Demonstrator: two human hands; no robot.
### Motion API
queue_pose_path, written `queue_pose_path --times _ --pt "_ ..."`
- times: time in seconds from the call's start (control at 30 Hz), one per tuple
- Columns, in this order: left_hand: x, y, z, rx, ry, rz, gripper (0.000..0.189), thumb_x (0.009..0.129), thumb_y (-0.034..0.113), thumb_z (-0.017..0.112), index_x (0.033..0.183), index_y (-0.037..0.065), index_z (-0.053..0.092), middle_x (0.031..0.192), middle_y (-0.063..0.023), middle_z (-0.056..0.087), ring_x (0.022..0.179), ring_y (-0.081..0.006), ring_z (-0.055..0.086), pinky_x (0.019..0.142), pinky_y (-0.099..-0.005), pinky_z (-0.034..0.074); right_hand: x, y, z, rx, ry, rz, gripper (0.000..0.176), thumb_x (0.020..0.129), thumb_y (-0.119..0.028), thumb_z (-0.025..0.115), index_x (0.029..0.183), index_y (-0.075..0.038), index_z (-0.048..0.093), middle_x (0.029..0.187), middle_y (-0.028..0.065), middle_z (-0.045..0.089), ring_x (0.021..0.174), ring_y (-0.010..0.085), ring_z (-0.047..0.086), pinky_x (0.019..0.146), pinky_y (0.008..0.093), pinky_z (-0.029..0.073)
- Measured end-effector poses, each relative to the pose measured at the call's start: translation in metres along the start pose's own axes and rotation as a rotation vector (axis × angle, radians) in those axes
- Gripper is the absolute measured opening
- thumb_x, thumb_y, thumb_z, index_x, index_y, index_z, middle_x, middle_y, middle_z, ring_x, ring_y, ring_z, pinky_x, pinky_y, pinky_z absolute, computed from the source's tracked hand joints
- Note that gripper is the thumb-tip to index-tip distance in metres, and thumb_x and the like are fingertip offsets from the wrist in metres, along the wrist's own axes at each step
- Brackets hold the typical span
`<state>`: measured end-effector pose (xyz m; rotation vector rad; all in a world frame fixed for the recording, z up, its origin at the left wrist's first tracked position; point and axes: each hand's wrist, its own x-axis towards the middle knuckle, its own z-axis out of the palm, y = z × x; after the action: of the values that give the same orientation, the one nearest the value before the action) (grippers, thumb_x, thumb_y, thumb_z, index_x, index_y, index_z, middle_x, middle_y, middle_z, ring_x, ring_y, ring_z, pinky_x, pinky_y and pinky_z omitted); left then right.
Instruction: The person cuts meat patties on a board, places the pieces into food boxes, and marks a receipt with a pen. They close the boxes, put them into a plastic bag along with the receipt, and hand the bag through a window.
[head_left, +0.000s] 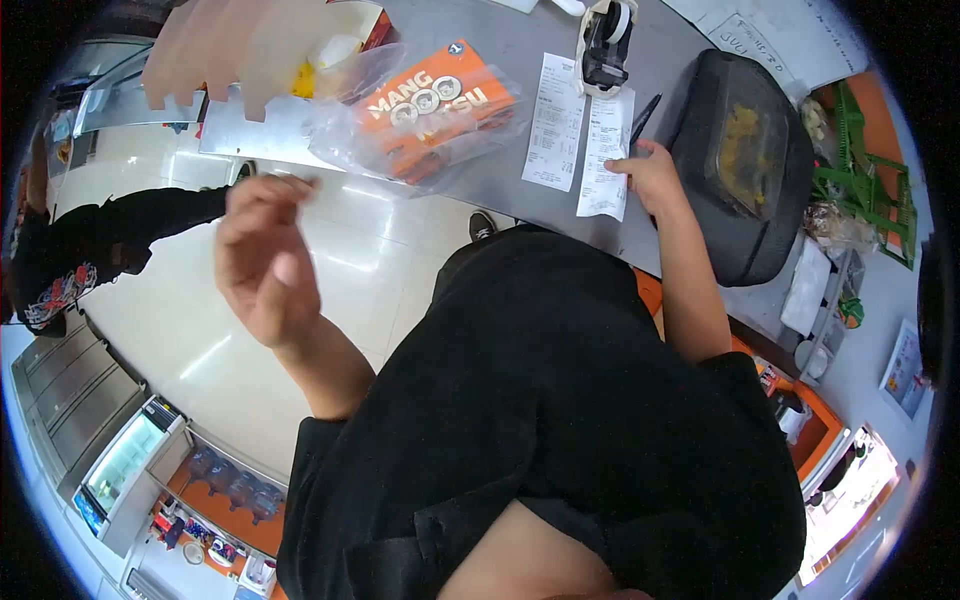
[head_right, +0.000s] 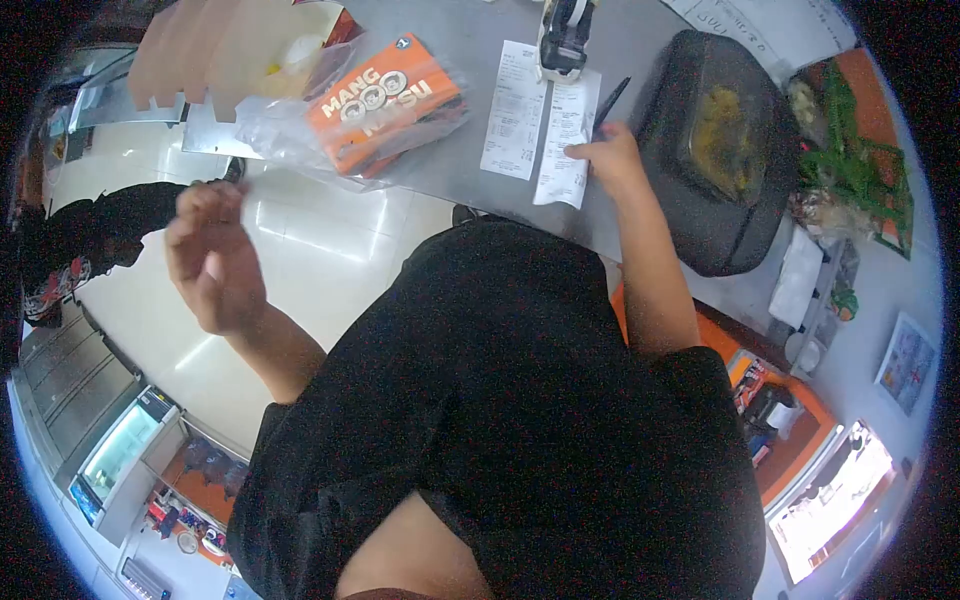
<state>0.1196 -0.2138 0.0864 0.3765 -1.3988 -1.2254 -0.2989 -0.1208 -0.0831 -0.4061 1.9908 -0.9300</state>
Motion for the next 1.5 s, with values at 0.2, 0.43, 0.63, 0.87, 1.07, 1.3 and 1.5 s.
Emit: queue_pose_path --times 0.2,0.43,0.63,0.87,1.07,1.3,1.5 --pt "-0.003 -0.012 0.045 -0.21 -0.728 -0.973 0.037 0.089 0.027 0.071 0.111 -0.001 0.064 0.105 -0.0126 0.066 0.094 -0.0181 0.062 0.08 -0.0317 0.05 -0.066 -0.033 -0.037 0.449 -0.47 0.226 0.081 0.074 0.011 0.072 0.143 0.012 0.03 0.118 0.0204 0.064 0.102 0.0253 0.069 0.089 0.0394 0.056" --pt "-0.013 -0.122 0.143 -0.3 -0.556 -0.949 0.073 0.093 0.051 0.064 0.142 0.0 0.045 0.134 -0.0109 0.057 0.115 -0.0183 0.057 0.096 -0.0333 0.047 -0.137 -0.068 -0.029 0.436 -0.541 -0.364 0.088 0.073 0.007 0.075 0.148 0.003 0.029 0.127 0.0162 0.062 0.116 0.0222 0.062 0.098 0.0351 0.05" --pt "0.038 -0.119 0.16 -0.386 -0.203 -0.933 0.039 0.104 0.033 0.052 0.127 0.002 0.058 0.117 -0.0075 0.067 0.104 -0.0161 0.064 0.094 -0.0354 0.05 -0.143 -0.076 -0.03 0.388 -0.55 -0.344 0.084 0.075 0.003 0.077 0.146 0.006 0.032 0.124 0.0187 0.063 0.113 0.0228 0.064 0.097 0.0363 0.051" --pt "0.054 -0.108 0.143 -0.547 -0.132 -0.975 0.04 0.104 0.03 0.046 0.125 -0.003 0.056 0.115 -0.0147 0.067 0.105 -0.0243 0.067 0.09 -0.044 0.057 -0.141 -0.08 -0.023 0.357 -0.584 -0.348 0.07 0.08 0.004 0.073 0.141 0.008 0.039 0.118 0.0204 0.066 0.106 0.0229 0.067 0.091 0.0357 0.054" --pt "0.058 -0.107 0.132 -0.672 -0.112 -0.998 0.044 0.103 0.031 0.041 0.123 -0.005 0.055 0.113 -0.0173 0.067 0.1 -0.0282 0.07 0.084 -0.0432 0.059 -0.136 -0.09 -0.013 0.314 -0.634 -0.398 0.064 0.082 0.005 0.071 0.138 0.007 0.042 0.117 0.019 0.067 0.105 0.022 0.068 0.089 0.035 0.054" --pt "0.063 -0.103 0.13 -0.655 -0.098 -0.963 0.043 0.103 0.029 0.041 0.12 -0.006 0.057 0.112 -0.017 0.068 0.095 -0.0271 0.071 0.081 -0.0413 0.06 -0.131 -0.094 -0.015 0.322 -0.69 -0.398 0.058 0.082 0.009 0.069 0.135 0.007 0.044 0.115 0.0197 0.068 0.104 0.022 0.068 0.089 0.0348 0.054" --pt "0.065 -0.103 0.131 -0.652 -0.072 -0.945 0.041 0.103 0.029 0.04 0.117 -0.005 0.058 0.107 -0.0155 0.069 0.094 -0.0257 0.072 0.076 -0.0396 0.062 -0.13 -0.098 -0.013 0.332 -0.707 -0.423 0.057 0.082 0.011 0.068 0.134 0.007 0.044 0.114 0.0201 0.069 0.104 0.0223 0.068 0.088 0.0344 0.055"
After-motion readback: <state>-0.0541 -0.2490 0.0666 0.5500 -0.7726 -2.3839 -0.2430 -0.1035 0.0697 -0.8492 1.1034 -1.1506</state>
